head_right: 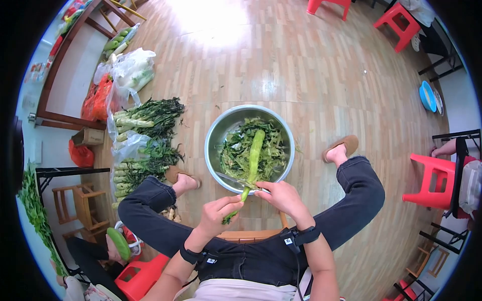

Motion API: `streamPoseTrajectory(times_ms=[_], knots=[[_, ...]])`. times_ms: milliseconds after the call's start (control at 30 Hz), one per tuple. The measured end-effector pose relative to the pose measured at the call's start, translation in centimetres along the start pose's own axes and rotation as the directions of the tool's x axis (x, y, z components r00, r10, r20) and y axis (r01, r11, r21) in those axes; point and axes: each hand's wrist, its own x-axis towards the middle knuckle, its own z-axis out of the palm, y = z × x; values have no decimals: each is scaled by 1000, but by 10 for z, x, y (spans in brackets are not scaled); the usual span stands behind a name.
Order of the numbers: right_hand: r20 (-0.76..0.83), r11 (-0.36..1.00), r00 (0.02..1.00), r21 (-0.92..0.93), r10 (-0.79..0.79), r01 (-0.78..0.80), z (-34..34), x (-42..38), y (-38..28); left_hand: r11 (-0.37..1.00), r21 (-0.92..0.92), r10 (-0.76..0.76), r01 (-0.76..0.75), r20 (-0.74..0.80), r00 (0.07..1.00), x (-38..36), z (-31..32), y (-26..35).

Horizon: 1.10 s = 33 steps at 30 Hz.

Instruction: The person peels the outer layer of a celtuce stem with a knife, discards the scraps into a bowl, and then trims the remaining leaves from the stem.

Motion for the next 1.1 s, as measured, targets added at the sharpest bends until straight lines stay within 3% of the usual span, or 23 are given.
streamPoseTrajectory(times_ms=[367,467,567,700,767,1100], knots=[[-117,992,990,-101,-84,72,22,10,9,1000,-5,-26,26,-74,997,5,-2,2],[-163,984,985,-175,-50,21,24,13,9,999,-15,-35,34,-78,996,4,-2,1],[-169,992,985,-124,-21,0,28,24,27,999,-10,-36,36,-21,999,1,0,0],[-105,998,994,-48,43,-48,16,19,18,999,-36,-31,29,-52,998,1,4,-2],[-20,996,999,83,-41,43,14,14,15,999,-30,-41,39,-65,997,0,2,-3],[-46,999,998,-17,40,-41,18,26,22,999,-40,-21,19,-60,998,5,-1,-2]])
